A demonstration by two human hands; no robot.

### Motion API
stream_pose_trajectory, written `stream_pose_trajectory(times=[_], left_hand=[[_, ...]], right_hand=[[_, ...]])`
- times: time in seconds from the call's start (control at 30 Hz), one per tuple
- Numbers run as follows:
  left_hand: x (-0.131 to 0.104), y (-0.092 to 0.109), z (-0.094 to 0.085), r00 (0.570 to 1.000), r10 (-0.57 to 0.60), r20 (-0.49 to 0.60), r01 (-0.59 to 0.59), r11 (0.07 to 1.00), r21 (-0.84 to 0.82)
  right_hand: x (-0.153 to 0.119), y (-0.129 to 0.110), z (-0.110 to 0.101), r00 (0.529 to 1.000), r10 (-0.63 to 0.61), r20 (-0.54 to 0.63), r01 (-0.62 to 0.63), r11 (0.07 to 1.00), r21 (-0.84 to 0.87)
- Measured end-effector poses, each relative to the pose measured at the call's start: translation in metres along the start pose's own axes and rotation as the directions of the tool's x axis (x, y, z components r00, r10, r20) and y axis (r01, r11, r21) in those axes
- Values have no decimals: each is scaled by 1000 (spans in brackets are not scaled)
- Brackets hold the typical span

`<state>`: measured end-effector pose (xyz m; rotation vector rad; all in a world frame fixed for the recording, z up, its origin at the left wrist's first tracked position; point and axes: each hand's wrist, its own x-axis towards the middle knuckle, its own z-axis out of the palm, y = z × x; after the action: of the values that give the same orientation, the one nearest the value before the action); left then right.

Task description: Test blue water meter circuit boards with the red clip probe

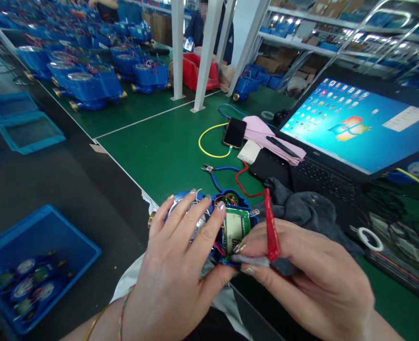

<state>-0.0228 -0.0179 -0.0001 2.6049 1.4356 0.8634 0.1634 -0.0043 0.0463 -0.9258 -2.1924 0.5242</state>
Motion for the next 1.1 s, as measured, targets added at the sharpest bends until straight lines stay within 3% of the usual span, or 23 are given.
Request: stream_pose_trajectory(times=[0.43,0.8,1.1], left_hand=[[-1,2,-1,1000,-26,2,26,1000,-15],[2,-6,4,996,71,-54,-68,996,55],[4,-6,1,999,36,10,-37,999,40]], right_hand=[[2,-3,1,999,-36,29,37,999,-36],[5,2,12,998,-56,2,56,998,-29],[3,5,6,998,16,54,-14,999,-46]])
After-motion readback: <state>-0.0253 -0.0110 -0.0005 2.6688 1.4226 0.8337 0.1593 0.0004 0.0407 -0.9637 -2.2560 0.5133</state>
